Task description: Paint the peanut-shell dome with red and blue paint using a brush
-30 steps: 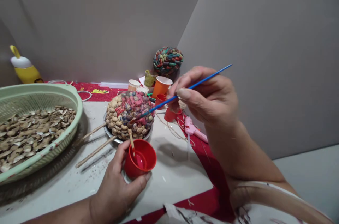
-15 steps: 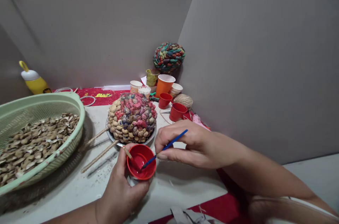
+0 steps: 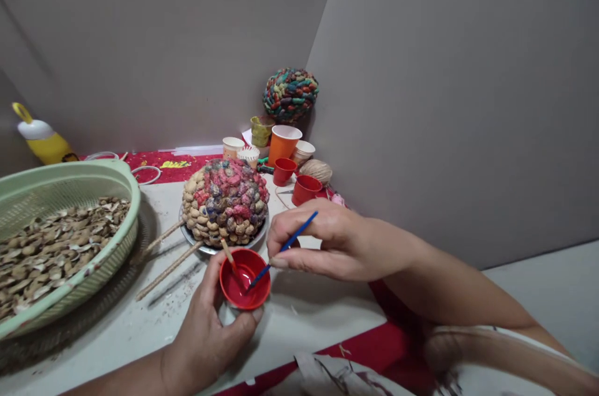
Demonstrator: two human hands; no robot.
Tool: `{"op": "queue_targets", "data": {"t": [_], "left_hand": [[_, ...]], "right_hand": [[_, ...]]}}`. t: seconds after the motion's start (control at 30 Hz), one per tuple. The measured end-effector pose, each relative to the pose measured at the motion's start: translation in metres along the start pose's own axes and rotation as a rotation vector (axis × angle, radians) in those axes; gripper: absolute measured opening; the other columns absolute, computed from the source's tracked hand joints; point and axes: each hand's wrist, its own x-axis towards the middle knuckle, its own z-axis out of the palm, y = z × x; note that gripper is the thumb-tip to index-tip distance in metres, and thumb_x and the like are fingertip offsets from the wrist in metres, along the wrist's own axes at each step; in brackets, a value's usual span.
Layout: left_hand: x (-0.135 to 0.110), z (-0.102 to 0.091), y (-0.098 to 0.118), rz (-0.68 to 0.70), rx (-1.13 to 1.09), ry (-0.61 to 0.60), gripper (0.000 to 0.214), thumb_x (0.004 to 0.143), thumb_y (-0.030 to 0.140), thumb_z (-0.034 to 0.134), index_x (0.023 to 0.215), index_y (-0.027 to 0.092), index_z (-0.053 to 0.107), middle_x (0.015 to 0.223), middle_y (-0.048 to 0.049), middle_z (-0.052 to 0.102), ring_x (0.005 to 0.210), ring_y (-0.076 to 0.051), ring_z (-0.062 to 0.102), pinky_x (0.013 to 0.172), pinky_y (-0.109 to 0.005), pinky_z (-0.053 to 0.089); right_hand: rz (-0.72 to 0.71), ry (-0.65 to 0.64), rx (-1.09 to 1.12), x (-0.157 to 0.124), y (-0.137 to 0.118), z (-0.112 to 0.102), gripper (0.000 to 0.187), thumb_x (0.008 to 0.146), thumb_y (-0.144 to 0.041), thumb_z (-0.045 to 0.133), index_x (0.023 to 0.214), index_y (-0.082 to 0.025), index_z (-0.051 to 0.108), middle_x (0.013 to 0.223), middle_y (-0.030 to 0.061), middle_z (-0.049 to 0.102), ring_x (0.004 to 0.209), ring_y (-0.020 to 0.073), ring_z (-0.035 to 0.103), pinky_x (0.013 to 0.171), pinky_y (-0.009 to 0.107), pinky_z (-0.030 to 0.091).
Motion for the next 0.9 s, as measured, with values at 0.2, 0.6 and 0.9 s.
{"op": "queue_targets", "data": {"t": [0.2, 0.6, 0.9], "left_hand": [[0.004, 0.000, 0.006, 0.013, -0.040, 0.037, 0.051, 0.073, 0.027, 0.081, 0.117, 0.022, 0.056, 0.112, -0.0059, 0.071, 0.100, -0.020, 0.069, 0.092, -0.032, 0.055], [0.005, 0.002, 0.006, 0.031, -0.095, 0.065, 0.051, 0.073, 0.027, 0.084, 0.117, 0.022, 0.059, 0.107, -0.0026, 0.072, 0.094, -0.019, 0.070, 0.087, -0.029, 0.056], [-0.004, -0.001, -0.007, 0.004, -0.121, 0.047, 0.055, 0.078, 0.030, 0.082, 0.125, 0.025, 0.056, 0.118, -0.0044, 0.072, 0.105, -0.020, 0.068, 0.093, -0.030, 0.054]], "right_hand": [[0.050, -0.082, -0.008, -0.001, 0.005, 0.004, 0.015, 0.100, -0.023, 0.057, 0.094, -0.012, 0.066, 0.083, 0.0073, 0.072, 0.075, 0.0123, 0.067, 0.070, 0.022, 0.053], [0.250, 0.121, 0.095, -0.004, -0.002, -0.003, 0.011, 0.093, -0.021, 0.067, 0.082, -0.019, 0.068, 0.077, -0.0023, 0.069, 0.068, 0.0068, 0.064, 0.065, 0.017, 0.051], [0.396, 0.480, 0.565, -0.006, 0.014, 0.010, 0.022, 0.090, -0.034, 0.073, 0.082, -0.018, 0.060, 0.068, -0.0017, 0.068, 0.054, 0.0089, 0.067, 0.051, 0.018, 0.056]]}}
